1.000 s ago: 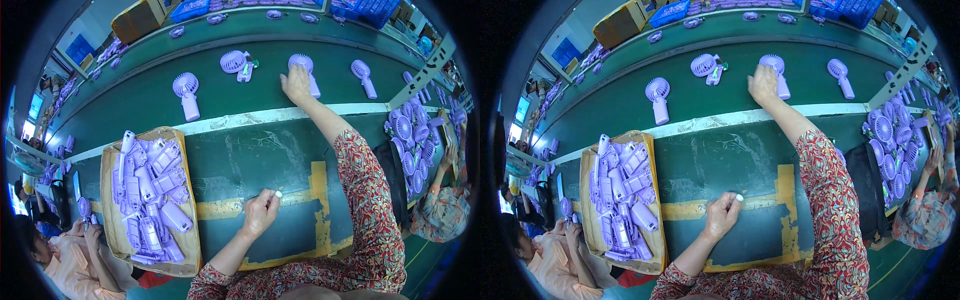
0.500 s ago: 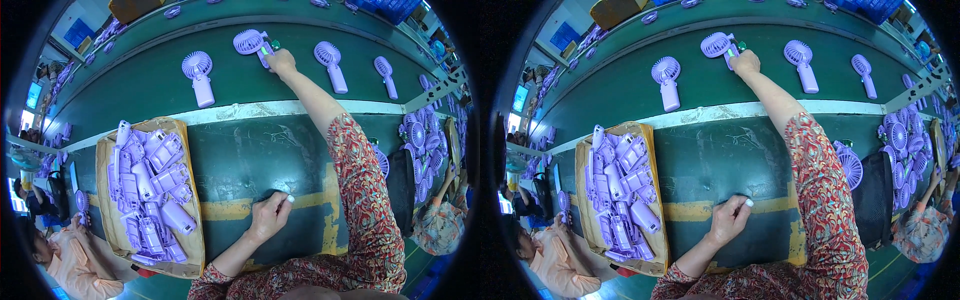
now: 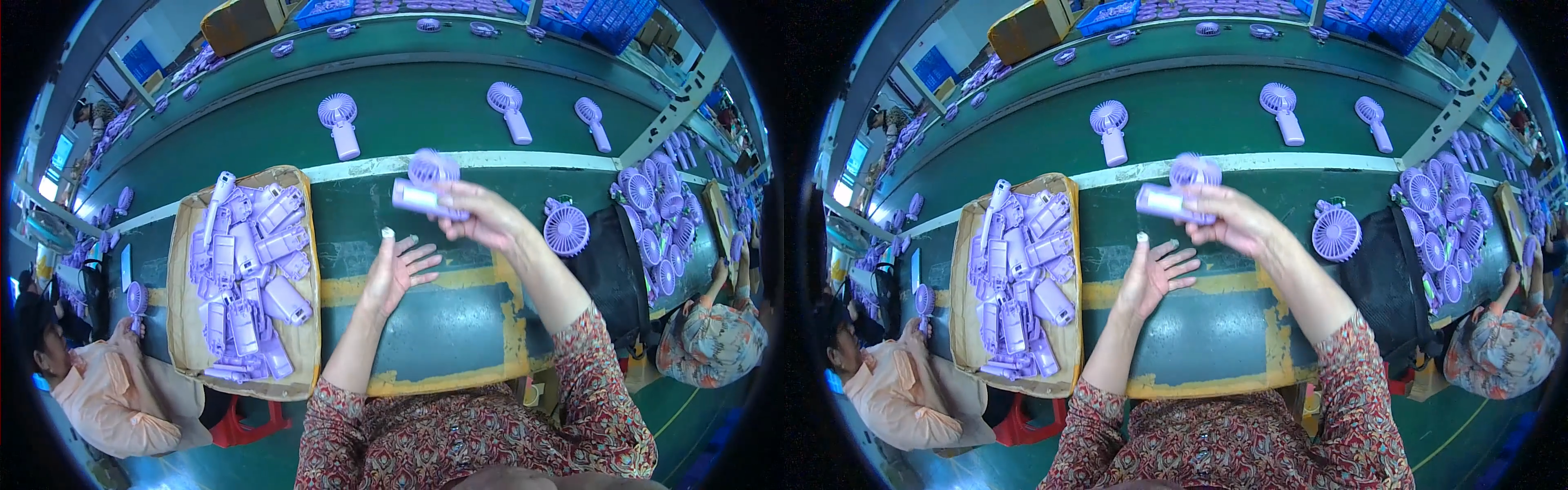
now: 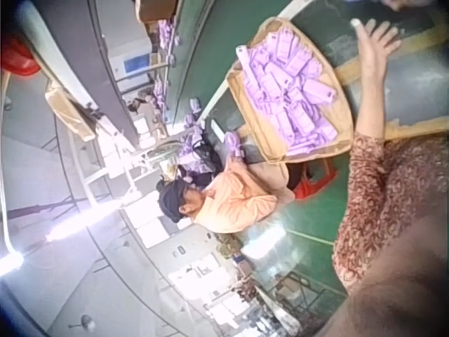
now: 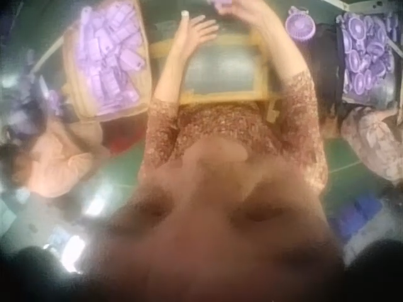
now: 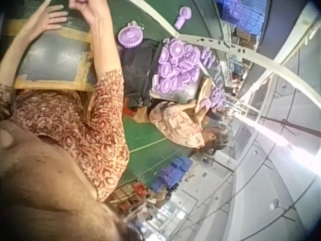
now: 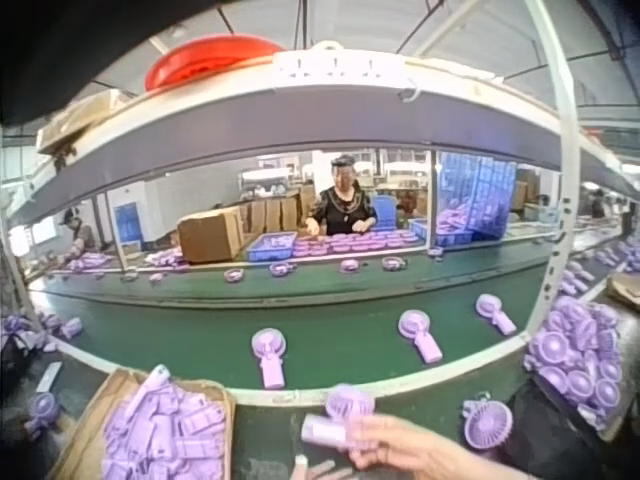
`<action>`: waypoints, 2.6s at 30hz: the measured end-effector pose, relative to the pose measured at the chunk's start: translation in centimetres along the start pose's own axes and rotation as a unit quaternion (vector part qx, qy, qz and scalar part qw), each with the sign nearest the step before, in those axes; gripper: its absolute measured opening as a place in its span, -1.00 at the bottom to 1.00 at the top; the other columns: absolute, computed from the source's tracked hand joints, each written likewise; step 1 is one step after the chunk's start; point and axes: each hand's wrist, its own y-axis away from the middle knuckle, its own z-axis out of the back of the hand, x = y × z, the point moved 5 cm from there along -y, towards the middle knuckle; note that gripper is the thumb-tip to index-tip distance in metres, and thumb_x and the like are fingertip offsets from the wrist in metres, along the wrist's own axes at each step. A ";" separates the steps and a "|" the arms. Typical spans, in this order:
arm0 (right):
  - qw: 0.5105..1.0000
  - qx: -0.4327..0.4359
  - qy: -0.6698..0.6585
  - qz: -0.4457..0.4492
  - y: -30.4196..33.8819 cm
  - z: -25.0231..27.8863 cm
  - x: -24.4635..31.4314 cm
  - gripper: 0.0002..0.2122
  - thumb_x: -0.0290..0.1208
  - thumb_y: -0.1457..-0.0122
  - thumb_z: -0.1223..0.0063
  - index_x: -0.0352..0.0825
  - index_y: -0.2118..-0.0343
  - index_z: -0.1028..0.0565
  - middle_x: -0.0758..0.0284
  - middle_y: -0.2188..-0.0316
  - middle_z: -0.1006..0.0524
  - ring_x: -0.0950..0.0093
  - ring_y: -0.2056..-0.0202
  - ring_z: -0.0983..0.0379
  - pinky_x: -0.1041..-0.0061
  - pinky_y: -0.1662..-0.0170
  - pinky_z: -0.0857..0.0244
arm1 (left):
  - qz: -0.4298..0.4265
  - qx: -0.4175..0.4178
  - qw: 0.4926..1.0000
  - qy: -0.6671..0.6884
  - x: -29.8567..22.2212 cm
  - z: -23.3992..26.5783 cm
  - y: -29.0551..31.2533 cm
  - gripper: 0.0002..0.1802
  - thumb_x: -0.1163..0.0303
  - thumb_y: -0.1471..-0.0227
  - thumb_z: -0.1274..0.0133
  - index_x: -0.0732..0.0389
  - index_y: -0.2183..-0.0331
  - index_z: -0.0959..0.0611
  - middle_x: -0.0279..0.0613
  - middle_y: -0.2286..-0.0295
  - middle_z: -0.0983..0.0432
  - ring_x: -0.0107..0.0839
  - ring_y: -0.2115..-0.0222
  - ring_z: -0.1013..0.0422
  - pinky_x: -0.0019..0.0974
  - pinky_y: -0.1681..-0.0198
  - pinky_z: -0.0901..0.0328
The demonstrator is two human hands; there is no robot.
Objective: The person assembles small portable electronic fans by hand, attaching plastic parts and battery covers to fan housings.
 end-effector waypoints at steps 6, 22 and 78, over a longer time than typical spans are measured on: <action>0.980 0.084 0.154 -0.091 9.6 -4.4 -8.7 -0.67 -0.42 -0.14 -0.01 -0.31 0.02 -0.36 0.37 0.37 -0.47 0.63 0.42 -0.42 0.64 0.40 -0.37 | 0.116 0.094 0.988 0.035 2.5 -3.8 2.7 -0.06 -0.31 0.02 0.25 0.32 -0.10 -0.11 0.16 -0.01 -0.19 -0.06 0.01 -0.27 -0.05 0.02 -0.29; 0.994 -0.041 -0.033 -0.092 15.9 -2.6 -16.1 -0.66 -0.40 -0.06 -0.09 -0.36 0.09 -0.38 0.31 0.20 -0.47 0.50 0.16 -0.41 0.43 0.02 -0.27 | -0.309 -0.128 0.884 -0.326 -1.9 -5.6 9.5 -0.48 0.37 0.07 -0.13 0.28 0.06 -0.35 -0.09 0.23 -0.44 -0.35 0.26 -0.45 -0.34 0.24 -0.38; 0.979 -0.127 0.153 -0.046 17.0 -3.2 -14.5 -0.72 -0.20 -0.16 0.00 -0.37 0.28 -0.42 0.36 0.54 -0.51 0.62 0.53 -0.46 0.66 0.48 -0.33 | -0.198 -0.124 0.958 -0.168 4.5 -5.2 10.9 -0.45 0.29 0.06 -0.16 0.34 0.08 -0.36 -0.19 0.23 -0.41 -0.50 0.23 -0.35 -0.40 0.13 -0.27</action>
